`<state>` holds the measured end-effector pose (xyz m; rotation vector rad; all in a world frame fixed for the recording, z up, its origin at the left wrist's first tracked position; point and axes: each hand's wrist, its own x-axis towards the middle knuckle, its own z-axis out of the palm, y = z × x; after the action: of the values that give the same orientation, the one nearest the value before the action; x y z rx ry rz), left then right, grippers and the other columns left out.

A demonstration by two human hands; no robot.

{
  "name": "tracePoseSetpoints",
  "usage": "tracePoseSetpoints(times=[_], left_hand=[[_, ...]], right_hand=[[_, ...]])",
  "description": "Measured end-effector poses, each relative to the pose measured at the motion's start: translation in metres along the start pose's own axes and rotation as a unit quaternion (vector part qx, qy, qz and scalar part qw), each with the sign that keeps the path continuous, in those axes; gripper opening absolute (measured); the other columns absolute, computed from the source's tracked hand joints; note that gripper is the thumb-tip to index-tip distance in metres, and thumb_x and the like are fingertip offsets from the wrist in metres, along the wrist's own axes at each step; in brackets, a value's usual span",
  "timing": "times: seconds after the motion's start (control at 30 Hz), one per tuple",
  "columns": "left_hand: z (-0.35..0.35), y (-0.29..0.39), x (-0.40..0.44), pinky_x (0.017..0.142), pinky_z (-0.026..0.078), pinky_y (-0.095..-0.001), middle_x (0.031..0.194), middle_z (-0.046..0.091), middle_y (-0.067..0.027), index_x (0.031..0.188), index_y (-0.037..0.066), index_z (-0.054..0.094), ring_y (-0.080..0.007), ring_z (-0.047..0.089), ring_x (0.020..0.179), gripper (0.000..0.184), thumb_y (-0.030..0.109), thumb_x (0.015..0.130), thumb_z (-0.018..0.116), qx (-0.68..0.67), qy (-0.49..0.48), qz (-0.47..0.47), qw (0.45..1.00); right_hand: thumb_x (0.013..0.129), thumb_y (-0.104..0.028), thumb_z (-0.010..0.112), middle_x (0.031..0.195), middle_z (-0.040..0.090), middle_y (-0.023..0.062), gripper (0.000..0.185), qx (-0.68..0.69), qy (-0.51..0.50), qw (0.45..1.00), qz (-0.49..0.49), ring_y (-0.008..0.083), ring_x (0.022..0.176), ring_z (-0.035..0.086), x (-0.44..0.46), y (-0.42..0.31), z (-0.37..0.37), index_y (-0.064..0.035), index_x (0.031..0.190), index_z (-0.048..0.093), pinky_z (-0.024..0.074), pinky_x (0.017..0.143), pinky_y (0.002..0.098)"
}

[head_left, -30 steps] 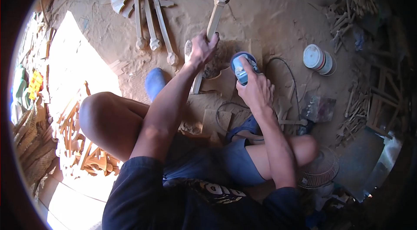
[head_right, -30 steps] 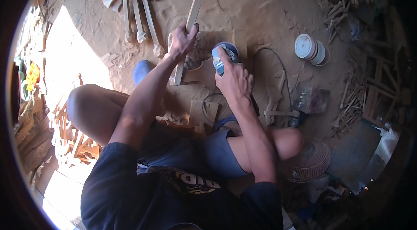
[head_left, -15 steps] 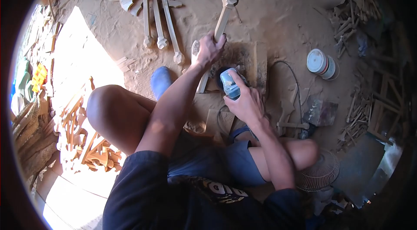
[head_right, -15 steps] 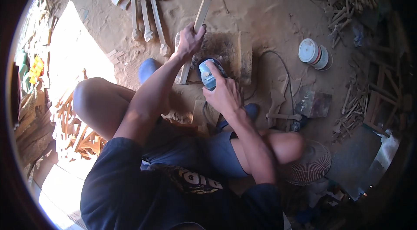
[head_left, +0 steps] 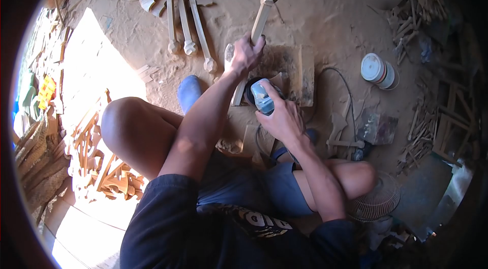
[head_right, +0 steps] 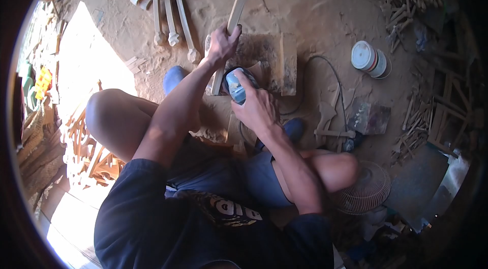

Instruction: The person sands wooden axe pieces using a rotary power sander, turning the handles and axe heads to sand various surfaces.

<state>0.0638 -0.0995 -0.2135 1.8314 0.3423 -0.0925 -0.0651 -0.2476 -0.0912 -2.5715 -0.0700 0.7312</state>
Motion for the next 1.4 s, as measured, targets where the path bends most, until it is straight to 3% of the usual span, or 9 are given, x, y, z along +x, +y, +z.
tracePoseSetpoints(times=[0.23,0.33,0.63,0.87,1.03,1.1,1.17,1.27,1.4], left_hand=[[0.001,-0.001,0.001,0.068,0.054,-0.0448,0.074,0.068,-0.0177,0.105,-0.006,0.067,-0.0277,0.067,0.068,0.051,0.045,0.100,0.069,0.001,-0.006,0.005,1.000],[0.000,0.000,0.001,0.068,0.054,-0.0444,0.075,0.068,-0.0174,0.105,-0.006,0.066,-0.0263,0.067,0.069,0.051,0.044,0.100,0.069,0.020,-0.016,0.000,1.000],[0.000,0.004,-0.001,0.070,0.053,-0.0443,0.075,0.067,-0.0163,0.106,-0.006,0.066,-0.0252,0.067,0.071,0.050,0.044,0.100,0.069,-0.001,-0.022,-0.018,1.000],[-0.001,0.006,0.000,0.071,0.056,-0.0465,0.075,0.071,-0.0188,0.102,-0.007,0.067,-0.0304,0.072,0.072,0.049,0.042,0.100,0.071,0.037,0.004,-0.002,0.999],[-0.004,-0.042,0.033,0.069,0.056,-0.0455,0.080,0.071,-0.0193,0.109,-0.007,0.067,-0.0296,0.072,0.073,0.048,0.041,0.101,0.071,0.015,0.017,-0.110,0.994],[-0.013,-0.058,0.039,0.063,0.057,-0.0387,0.080,0.065,-0.0087,0.103,0.001,0.063,-0.0210,0.067,0.070,0.035,0.034,0.101,0.074,-0.074,-0.037,-0.130,0.988],[-0.021,-0.056,0.031,0.068,0.061,-0.0391,0.082,0.065,-0.0084,0.103,0.002,0.063,-0.0230,0.067,0.072,0.025,0.026,0.104,0.069,-0.406,-0.107,-0.184,0.889],[-0.021,-0.060,0.014,0.077,0.063,-0.0428,0.089,0.065,-0.0064,0.109,0.008,0.062,-0.0247,0.069,0.081,0.019,0.028,0.109,0.062,-0.550,-0.171,-0.283,0.767],[-0.002,-0.046,0.006,0.063,0.057,-0.0394,0.079,0.055,-0.0023,0.105,0.012,0.060,-0.0202,0.060,0.068,0.016,0.027,0.108,0.063,-0.547,-0.107,-0.243,0.794]], right_hand=[[0.091,-0.029,0.078,0.109,0.075,0.0297,0.079,-0.039,-0.021,0.998,0.037,0.0539,0.106,0.071,-0.005,-0.005,-0.005,-0.0380,0.161,0.042,0.0552,0.093,0.0663],[0.086,-0.027,0.081,0.095,0.076,0.0286,0.081,-0.079,0.040,0.996,0.022,0.0526,0.095,0.073,-0.008,0.003,-0.001,-0.0372,0.159,0.047,0.0566,0.086,0.0638],[0.088,-0.028,0.084,0.108,0.073,0.0280,0.087,-0.122,0.018,0.991,0.047,0.0512,0.104,0.073,-0.010,0.006,-0.009,-0.0465,0.161,0.041,0.0546,0.090,0.0659],[0.086,-0.025,0.085,0.102,0.072,0.0281,0.089,-0.129,0.133,0.983,-0.008,0.0515,0.097,0.073,-0.008,0.032,-0.012,-0.0469,0.161,0.042,0.0573,0.082,0.0634],[0.082,-0.020,0.086,0.096,0.071,0.0282,0.085,-0.006,0.240,0.971,-0.008,0.0514,0.089,0.072,-0.025,0.054,-0.037,-0.0425,0.156,0.052,0.0582,0.081,0.0595],[0.081,-0.019,0.085,0.112,0.074,0.0280,0.083,0.047,0.237,0.970,0.023,0.0498,0.100,0.073,-0.037,0.052,-0.055,-0.0313,0.157,0.054,0.0590,0.089,0.0563],[0.082,-0.018,0.085,0.123,0.074,0.0264,0.083,0.109,0.249,0.962,0.034,0.0481,0.109,0.072,-0.045,0.063,-0.063,-0.0249,0.158,0.053,0.0593,0.092,0.0542],[0.081,-0.015,0.086,0.138,0.070,0.0231,0.083,0.178,0.285,0.942,0.000,0.0428,0.125,0.069,-0.049,0.091,-0.056,-0.0166,0.157,0.053,0.0574,0.102,0.0471],[0.081,-0.008,0.086,0.145,0.067,0.0219,0.084,0.246,0.305,0.920,-0.013,0.0362,0.133,0.067,-0.060,0.106,-0.053,-0.0106,0.157,0.051,0.0532,0.109,0.0424]])
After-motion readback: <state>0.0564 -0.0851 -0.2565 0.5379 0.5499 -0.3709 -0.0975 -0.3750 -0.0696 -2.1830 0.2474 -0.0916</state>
